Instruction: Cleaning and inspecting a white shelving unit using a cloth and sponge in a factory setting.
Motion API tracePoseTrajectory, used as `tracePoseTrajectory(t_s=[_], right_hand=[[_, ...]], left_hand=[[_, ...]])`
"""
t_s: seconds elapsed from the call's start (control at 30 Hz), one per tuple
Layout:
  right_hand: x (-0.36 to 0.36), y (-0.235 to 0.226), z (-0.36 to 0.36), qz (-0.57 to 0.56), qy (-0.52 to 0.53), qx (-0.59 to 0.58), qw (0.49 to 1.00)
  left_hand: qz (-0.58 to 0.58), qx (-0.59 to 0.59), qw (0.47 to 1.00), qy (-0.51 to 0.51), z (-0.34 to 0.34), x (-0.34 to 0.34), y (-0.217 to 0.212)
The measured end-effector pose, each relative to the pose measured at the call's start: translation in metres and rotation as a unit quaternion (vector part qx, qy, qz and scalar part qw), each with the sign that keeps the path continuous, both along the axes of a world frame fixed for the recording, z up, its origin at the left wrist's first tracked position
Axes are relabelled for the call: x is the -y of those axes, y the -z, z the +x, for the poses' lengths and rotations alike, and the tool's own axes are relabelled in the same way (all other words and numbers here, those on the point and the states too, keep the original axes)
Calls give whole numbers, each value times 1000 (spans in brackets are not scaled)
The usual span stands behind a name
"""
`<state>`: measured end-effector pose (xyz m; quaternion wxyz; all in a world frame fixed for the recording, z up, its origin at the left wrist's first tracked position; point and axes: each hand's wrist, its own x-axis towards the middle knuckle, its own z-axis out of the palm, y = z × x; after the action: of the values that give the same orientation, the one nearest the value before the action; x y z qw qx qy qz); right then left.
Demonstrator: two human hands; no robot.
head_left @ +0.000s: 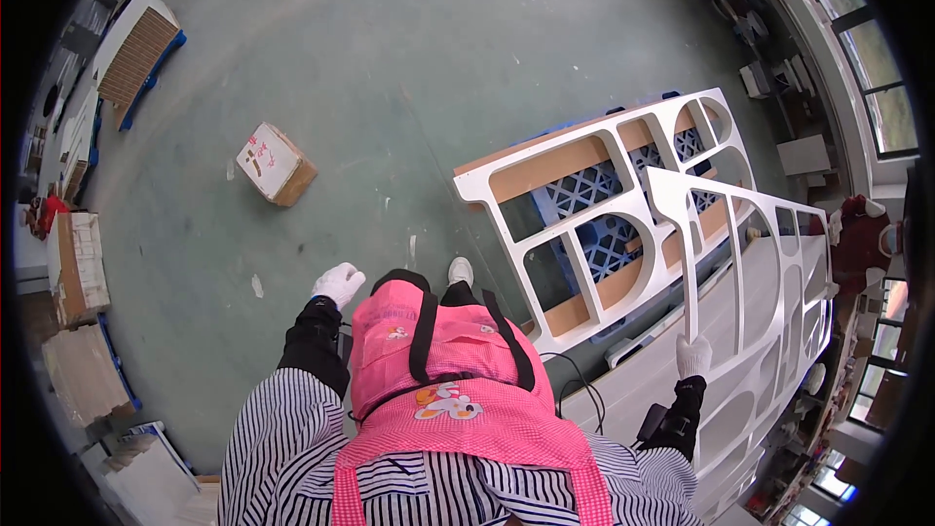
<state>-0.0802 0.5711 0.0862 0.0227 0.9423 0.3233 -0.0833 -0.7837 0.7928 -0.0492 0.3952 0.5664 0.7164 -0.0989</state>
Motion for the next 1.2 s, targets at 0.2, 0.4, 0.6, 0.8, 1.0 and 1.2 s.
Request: tracePoseTrajectory(t_s=[0.2,0.4,0.6,0.8,1.0,1.2], right_hand=[[-197,8,-25,-24,-46,-55,997],[-346,33,-55,-58,22,-30,998],[-483,65,-65,-105,78,-111,985],[-673,55,-78,-93,75,-169,978],[-819,105,-28,-76,78,-196,974],[-1019,80,75,-38,110,-218,969]], left_hand=[[-98,-50,988,-105,-152,-63,47],[-237,144,854,-440,-219,-263,49],[94,117,953,-265,-227,-704,37],[197,192,961,0,60,-1095,2],[116,220,942,225,345,-1189,-11],[-84,21,956,281,341,-1252,14]])
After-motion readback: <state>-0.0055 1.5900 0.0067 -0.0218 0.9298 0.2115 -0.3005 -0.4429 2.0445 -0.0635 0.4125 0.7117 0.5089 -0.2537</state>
